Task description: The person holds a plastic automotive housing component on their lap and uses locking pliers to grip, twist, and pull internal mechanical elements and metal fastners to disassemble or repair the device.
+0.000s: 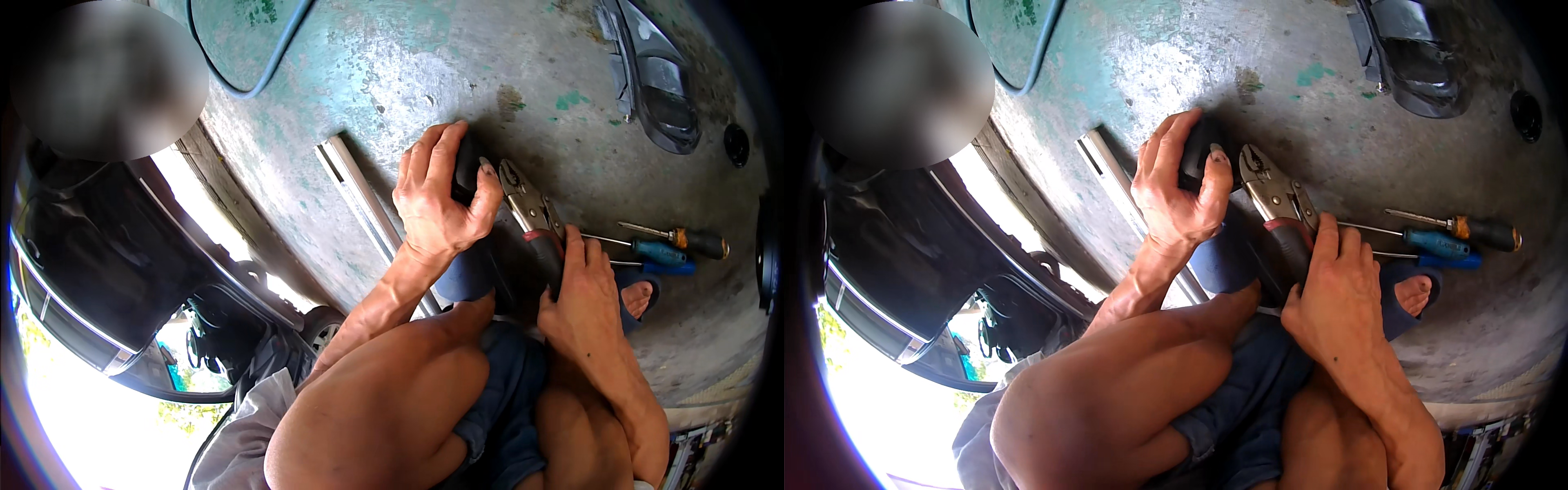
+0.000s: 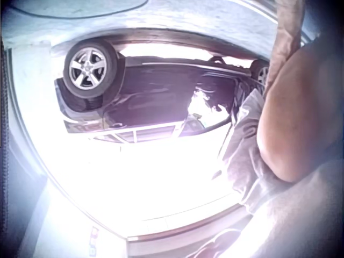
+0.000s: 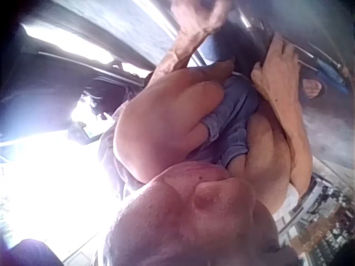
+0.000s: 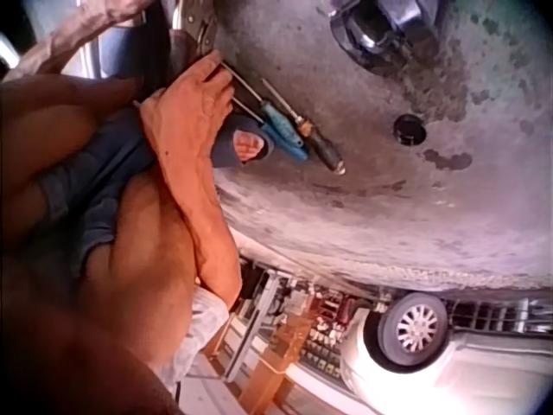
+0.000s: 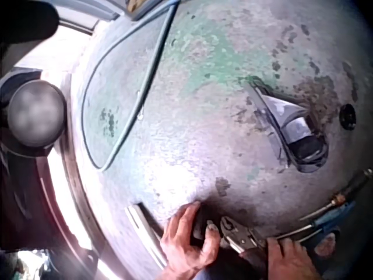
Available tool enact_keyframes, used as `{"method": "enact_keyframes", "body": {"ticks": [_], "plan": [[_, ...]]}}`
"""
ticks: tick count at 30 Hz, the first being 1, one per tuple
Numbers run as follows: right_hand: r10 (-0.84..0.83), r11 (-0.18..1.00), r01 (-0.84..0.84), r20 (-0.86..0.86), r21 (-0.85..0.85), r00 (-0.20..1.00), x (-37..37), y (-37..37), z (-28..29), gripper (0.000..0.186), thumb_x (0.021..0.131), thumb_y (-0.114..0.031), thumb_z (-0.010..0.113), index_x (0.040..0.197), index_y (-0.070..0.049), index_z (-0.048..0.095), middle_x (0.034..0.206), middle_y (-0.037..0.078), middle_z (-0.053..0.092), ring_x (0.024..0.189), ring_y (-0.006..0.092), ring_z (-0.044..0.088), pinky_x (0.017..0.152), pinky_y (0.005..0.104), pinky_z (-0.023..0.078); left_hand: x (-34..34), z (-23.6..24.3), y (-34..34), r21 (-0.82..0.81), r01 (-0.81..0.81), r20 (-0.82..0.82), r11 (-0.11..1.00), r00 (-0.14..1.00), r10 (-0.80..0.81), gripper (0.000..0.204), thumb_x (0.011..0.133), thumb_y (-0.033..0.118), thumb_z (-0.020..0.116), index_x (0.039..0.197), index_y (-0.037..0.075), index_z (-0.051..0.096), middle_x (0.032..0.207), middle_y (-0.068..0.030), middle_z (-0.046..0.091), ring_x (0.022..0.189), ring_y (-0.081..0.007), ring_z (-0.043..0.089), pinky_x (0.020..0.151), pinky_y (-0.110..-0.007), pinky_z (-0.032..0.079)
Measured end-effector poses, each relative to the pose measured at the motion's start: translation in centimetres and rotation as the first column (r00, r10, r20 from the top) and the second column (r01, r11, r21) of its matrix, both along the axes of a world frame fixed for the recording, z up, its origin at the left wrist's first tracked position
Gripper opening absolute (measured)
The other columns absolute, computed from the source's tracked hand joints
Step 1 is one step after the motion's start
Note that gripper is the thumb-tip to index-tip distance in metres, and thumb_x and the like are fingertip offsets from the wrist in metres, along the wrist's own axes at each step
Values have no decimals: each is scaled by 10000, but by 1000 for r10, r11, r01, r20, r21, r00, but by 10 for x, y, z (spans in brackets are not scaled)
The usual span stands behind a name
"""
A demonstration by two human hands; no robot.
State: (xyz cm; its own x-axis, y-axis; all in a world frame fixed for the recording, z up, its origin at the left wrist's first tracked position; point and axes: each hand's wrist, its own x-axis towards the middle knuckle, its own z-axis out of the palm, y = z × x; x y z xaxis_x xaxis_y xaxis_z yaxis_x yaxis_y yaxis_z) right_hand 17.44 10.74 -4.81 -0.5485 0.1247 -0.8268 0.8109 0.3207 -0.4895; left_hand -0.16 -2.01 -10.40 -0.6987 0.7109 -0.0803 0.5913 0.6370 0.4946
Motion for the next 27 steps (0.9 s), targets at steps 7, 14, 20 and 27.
{"method": "enact_keyframes", "body": {"ticks": [7,14,20,27], "plan": [[-105,994,105,105,1,989,-3,-5,-10,651,705,16,669,1330,63,494,1209,298,592,1136,479,597,961,504,495,6,-4,3,-17,-8,-96,1000,995,6,468,746,192,711,1178,14,686,1125,-178,659,898,-365,630,839,-431,516],[-155,987,154,20,40,988,7,-14,-17,572,721,-36,596,1278,66,517,1154,317,597,1072,512,605,944,540,487,14,-2,4,17,-76,-93,997,993,78,407,801,170,699,1174,8,689,1127,-187,680,956,-372,638,887,-444,510],[-116,991,114,20,67,993,3,-21,-23,521,717,-52,578,1221,74,530,1148,326,609,1076,514,603,941,556,483,16,-10,2,67,-103,-116,992,987,110,394,807,188,705,1158,10,691,1131,-181,675,957,-375,631,882,-453,515],[-40,989,34,43,147,998,-2,-24,-19,395,737,-39,598,1108,91,561,1095,338,643,1026,514,638,931,542,516,18,-10,4,116,-121,-136,986,981,136,366,799,197,711,1122,26,705,1106,-170,675,936,-371,629,851,-450,518]]}}
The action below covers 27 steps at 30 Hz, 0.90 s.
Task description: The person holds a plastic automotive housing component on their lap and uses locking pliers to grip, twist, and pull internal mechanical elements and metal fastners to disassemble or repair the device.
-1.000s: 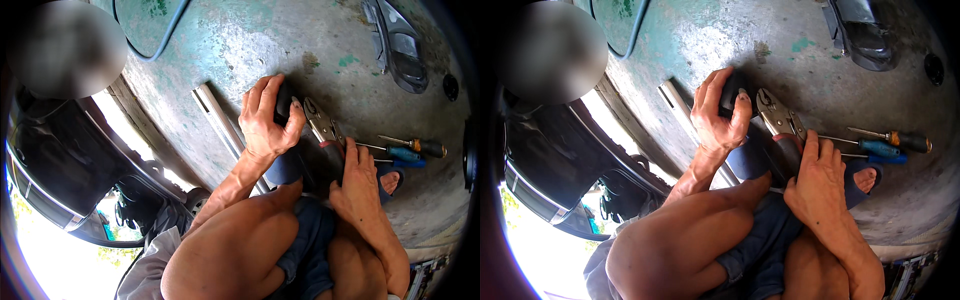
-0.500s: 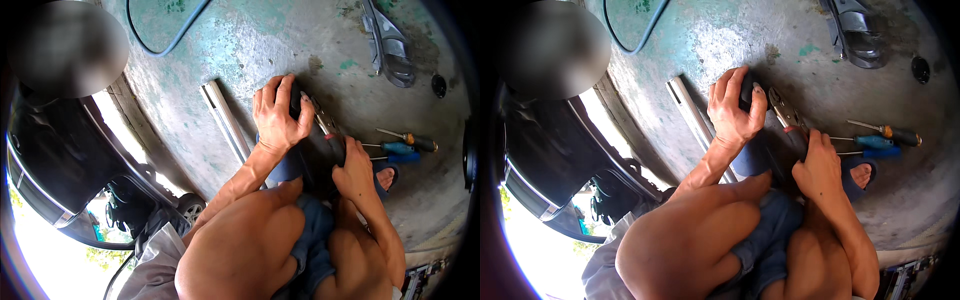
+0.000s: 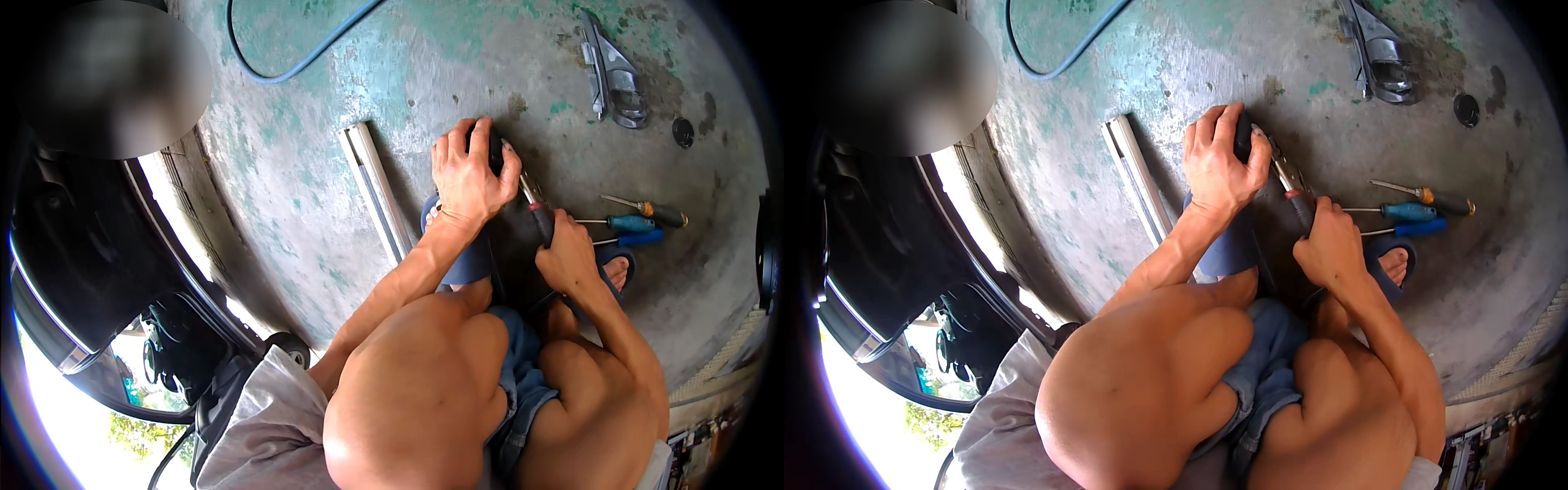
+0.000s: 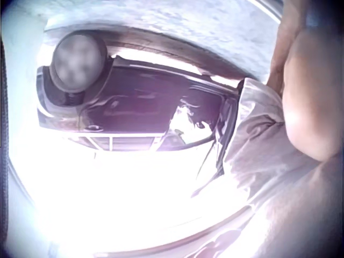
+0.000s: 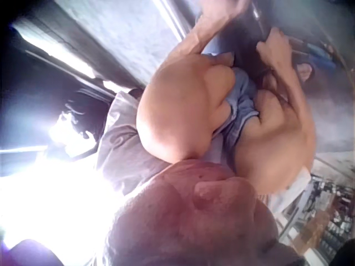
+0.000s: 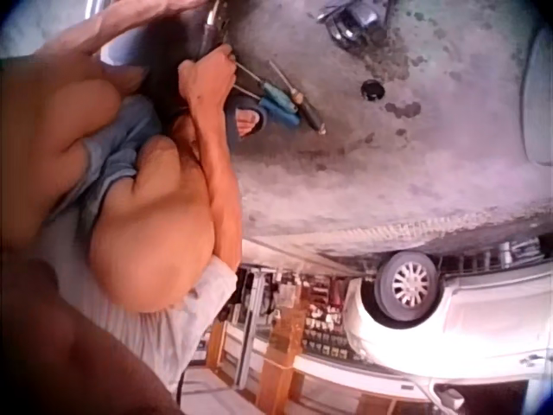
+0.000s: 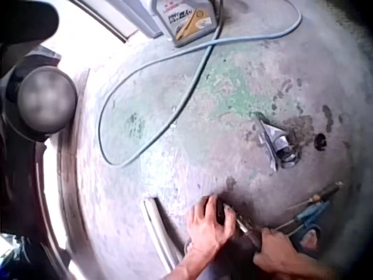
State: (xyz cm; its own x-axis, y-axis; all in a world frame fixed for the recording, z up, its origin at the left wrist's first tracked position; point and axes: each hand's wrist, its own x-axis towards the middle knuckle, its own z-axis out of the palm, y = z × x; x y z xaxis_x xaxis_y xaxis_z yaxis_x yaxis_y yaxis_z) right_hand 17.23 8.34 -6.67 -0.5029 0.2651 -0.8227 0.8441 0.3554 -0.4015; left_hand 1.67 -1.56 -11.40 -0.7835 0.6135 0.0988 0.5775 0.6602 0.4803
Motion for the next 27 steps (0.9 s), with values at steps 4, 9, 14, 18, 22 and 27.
{"method": "enact_keyframes", "body": {"ticks": [4,9,14,18,22,27], "plan": [[38,998,-36,-33,44,999,4,-5,-3,358,755,-54,632,1073,97,568,1060,340,658,994,514,653,917,535,535,1,-2,-2,10,2,-14,1000,1000,-2,358,795,206,715,1106,30,711,1092,-165,677,913,-369,628,835,-450,516],[9,999,-8,-34,31,999,5,-5,-11,337,751,-38,621,1058,88,563,1023,349,653,997,529,629,922,544,500,0,-6,-3,25,1,-33,1000,999,-1,369,796,246,702,1098,34,716,1080,-159,682,904,-366,626,830,-453,512],[-5,1000,7,-81,17,997,2,-4,-6,356,727,-37,614,1054,97,574,1020,356,660,990,539,626,915,545,499,0,-6,-2,8,-7,-44,1000,999,8,369,794,245,699,1096,33,720,1081,-158,685,905,-363,629,838,-456,512],[12,1000,-10,-87,26,996,6,-4,-9,336,728,-41,600,1026,114,583,1010,366,662,975,532,644,909,542,521,2,-6,-2,15,-12,-30,1000,999,12,360,794,248,699,1076,27,730,1075,-157,693,917,-365,632,856,-452,513],[-2,999,8,-139,44,990,12,-5,-20,314,718,-38,585,995,109,589,947,366,658,940,541,636,886,548,510,1,-8,-3,25,-5,-37,1000,999,6,367,790,251,698,1073,20,734,1075,-158,698,948,-369,629,882,-448,514],[-15,998,26,-179,62,984,13,-4,-20,264,712,-42,586,939,94,588,873,363,647,901,553,622,846,556,502,-1,-11,-4,34,20,-38,999,999,-18,375,769,251,693,1051,6,731,1066,-166,688,974,-370,610,888,-457,506]]}}
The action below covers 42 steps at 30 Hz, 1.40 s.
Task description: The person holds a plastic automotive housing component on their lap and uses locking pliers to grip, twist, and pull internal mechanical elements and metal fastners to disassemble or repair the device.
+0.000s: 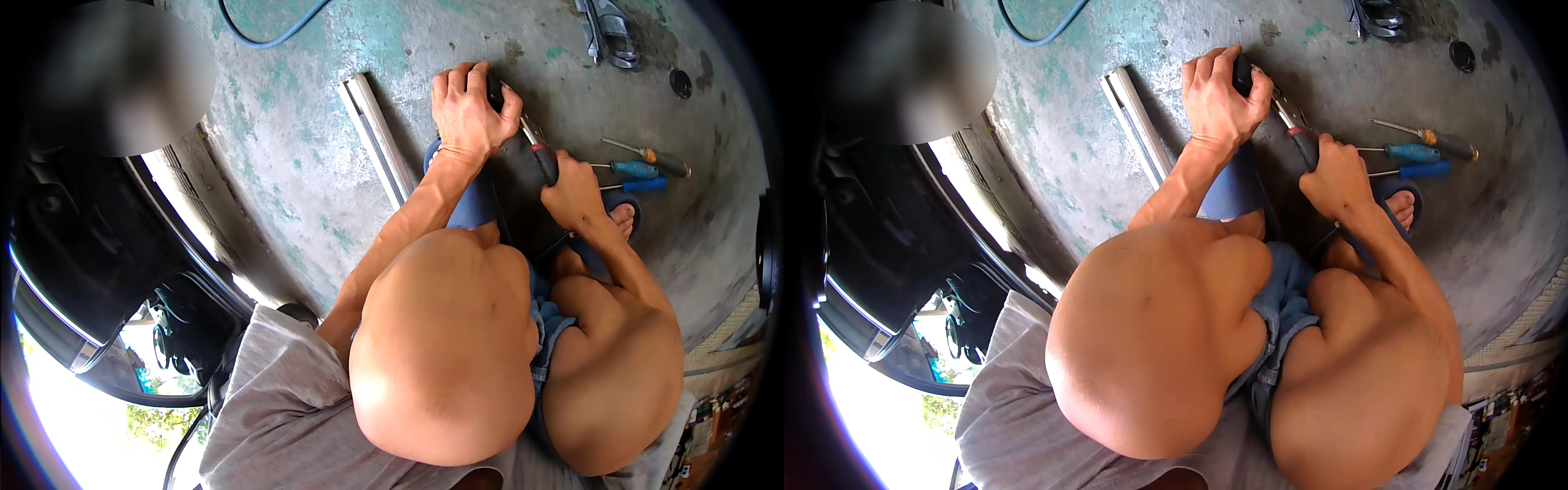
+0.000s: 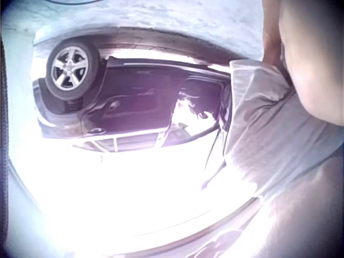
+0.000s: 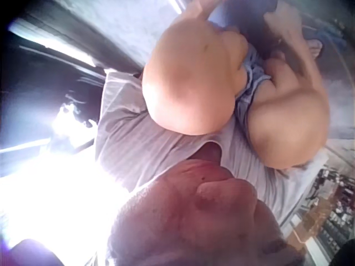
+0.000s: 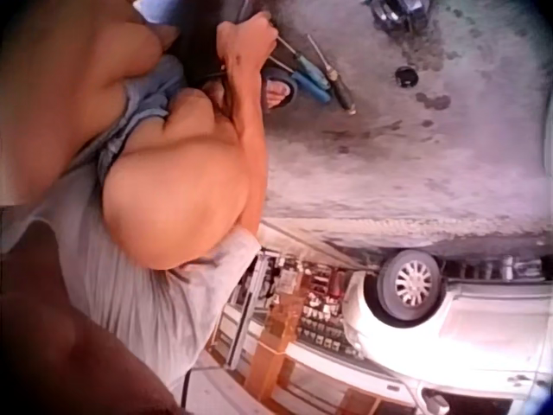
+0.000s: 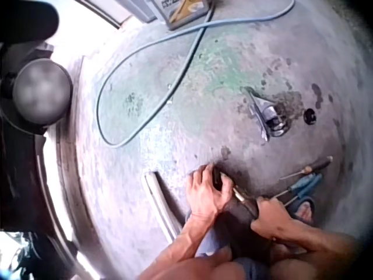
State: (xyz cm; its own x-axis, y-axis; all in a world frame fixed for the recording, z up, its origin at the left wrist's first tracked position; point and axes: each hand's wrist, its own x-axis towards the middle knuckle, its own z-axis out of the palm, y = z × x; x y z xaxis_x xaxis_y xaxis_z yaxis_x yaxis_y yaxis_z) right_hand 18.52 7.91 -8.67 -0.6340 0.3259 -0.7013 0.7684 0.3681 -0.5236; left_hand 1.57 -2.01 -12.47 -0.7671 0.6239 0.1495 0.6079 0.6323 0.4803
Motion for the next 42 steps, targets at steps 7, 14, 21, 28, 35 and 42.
{"method": "enact_keyframes", "body": {"ticks": [7,14,21,28,35,42], "plan": [[6,1000,-6,-11,-9,1000,3,2,0,267,717,-56,599,946,81,584,899,359,655,917,550,622,851,560,499,0,8,1,-67,-28,64,997,997,33,362,801,270,673,1067,37,751,1066,-165,715,976,-390,631,919,-460,511],[36,999,-38,-60,-37,998,9,4,-2,320,736,-40,601,1040,56,584,937,330,674,926,527,643,859,547,516,-7,16,0,-80,-49,143,996,988,60,366,815,306,645,1053,59,773,1027,-176,746,952,-401,669,907,-462,526],[62,996,-58,68,-62,996,-1,7,10,399,897,-268,715,1176,-9,595,1043,266,697,995,479,660,862,527,517,-17,14,-1,-95,-8,123,995,992,20,348,783,270,680,1030,43,774,1027,-159,752,890,-381,678,833,-442,558],[-259,960,264,68,-91,964,10,-4,13,474,920,-337,702,1323,-116,588,1104,240,701,1072,459,654,911,512,502,-16,20,4,-119,16,150,993,989,2,347,830,294,658,1069,70,773,994,-188,757,913,-376,720,870,-421,565],[-143,984,143,11,-103,990,12,0,10,387,805,-82,686,1172,-5,589,1064,264,687,1004,476,648,872,515,506,-32,26,1,-139,5,273,990,962,34,352,838,296,666,1065,54,783,946,-226,752,877,-340,751,832,-383,582],[-122,986,114,-58,-119,991,16,3,1,336,763,-19,677,1080,10,573,1027,270,679,968,493,641,837,525,518,-35,34,7,-195,-28,379,980,920,102,307,806,266,691,1005,53,787,921,-201,756,835,-360,735,792,-404,580]]}}
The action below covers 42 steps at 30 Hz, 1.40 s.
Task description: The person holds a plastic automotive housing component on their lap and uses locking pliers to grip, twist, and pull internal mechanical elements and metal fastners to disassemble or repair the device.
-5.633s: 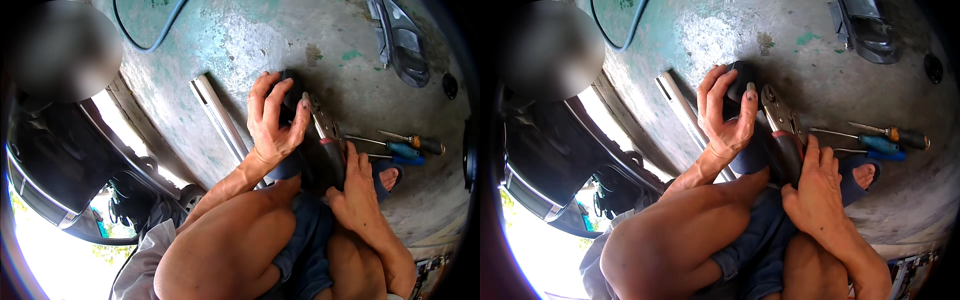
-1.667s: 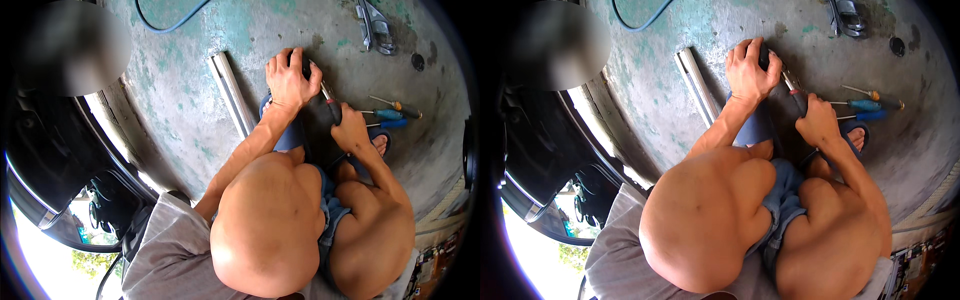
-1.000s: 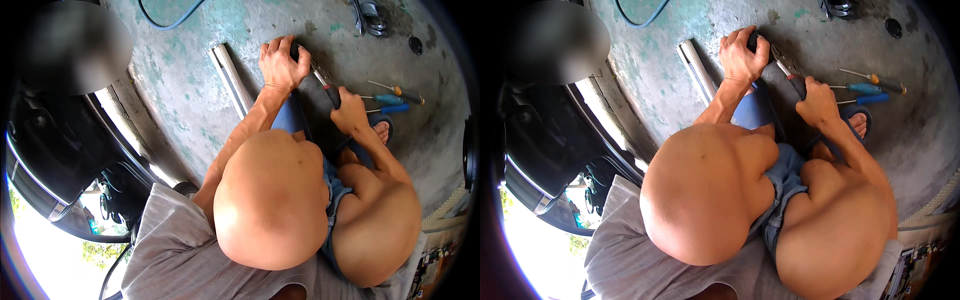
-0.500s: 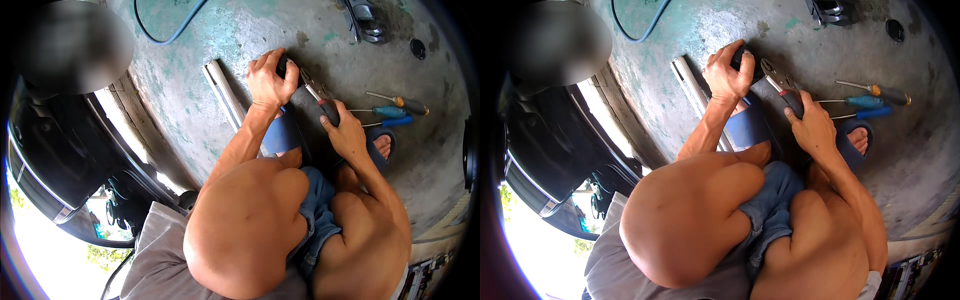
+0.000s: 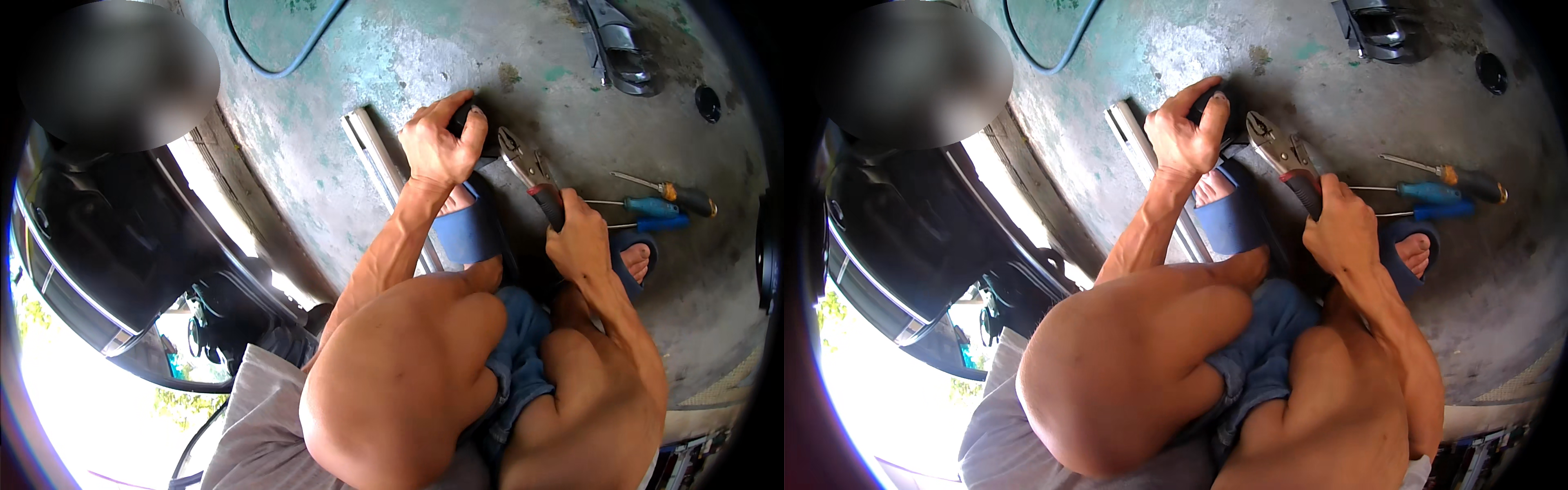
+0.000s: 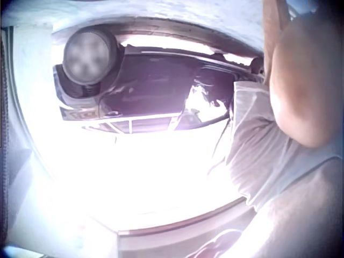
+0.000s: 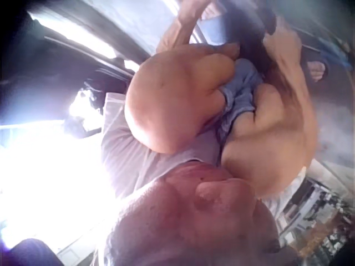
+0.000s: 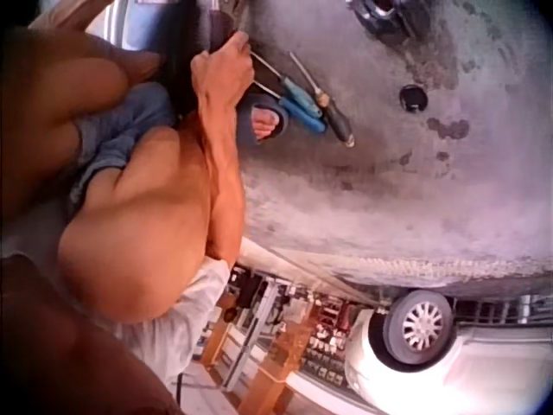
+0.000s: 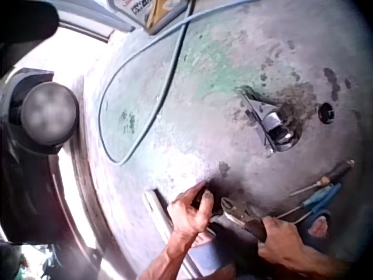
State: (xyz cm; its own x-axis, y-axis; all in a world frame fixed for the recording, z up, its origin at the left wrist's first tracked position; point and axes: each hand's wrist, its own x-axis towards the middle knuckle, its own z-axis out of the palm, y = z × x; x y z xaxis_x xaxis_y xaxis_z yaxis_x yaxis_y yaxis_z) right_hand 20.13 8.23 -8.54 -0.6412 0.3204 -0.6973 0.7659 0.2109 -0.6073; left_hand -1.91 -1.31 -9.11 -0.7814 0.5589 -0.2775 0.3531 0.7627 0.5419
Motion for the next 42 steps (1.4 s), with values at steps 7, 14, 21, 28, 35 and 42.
{"method": "enact_keyframes", "body": {"ticks": [7,14,21,28,35,42], "plan": [[31,999,-32,-88,-3,996,1,2,-5,329,760,-1,676,1068,27,563,1005,276,673,950,495,643,816,527,519,-11,5,-1,-112,30,55,993,998,-24,357,831,307,673,1059,58,791,738,-179,730,698,-235,732,720,-330,572],[82,995,-80,35,-56,996,-19,16,34,351,760,-63,674,1072,52,560,892,335,664,906,536,637,835,559,496,-20,5,2,-56,-40,124,998,991,47,357,819,347,654,991,73,804,677,-231,687,645,-340,719,680,-392,583],[182,978,-168,116,-122,977,-51,26,66,364,761,-75,582,1091,76,545,901,352,654,931,553,626,852,553,481,-10,15,9,-84,2,-168,996,986,-16,400,990,406,583,1104,49,724,856,-205,740,815,-416,718,776,-494,562],[199,976,-170,250,-135,947,-54,21,71,403,727,-46,579,1105,83,524,894,350,648,929,541,626,848,531,484,-6,11,4,-159,4,-57,987,998,-13,523,884,481,659,1105,7,684,904,-251,738,872,-409,727,842,-491,551],[137,969,-86,213,-230,967,-55,18,69,421,760,-33,549,1167,69,533,961,391,656,976,558,635,897,558,484,-19,8,2,-237,57,-9,970,998,-61,578,849,525,633,947,-41,698,756,-304,693,765,-455,713,771,-508,561],[134,976,-108,132,-190,982,-51,22,65,426,756,-13,546,1175,54,514,926,407,644,967,577,618,892,575,477,-25,7,5,-208,95,-2,974,995,-97,551,827,530,640,927,-6,721,805,-287,708,819,-453,713,816,-493,570]]}}
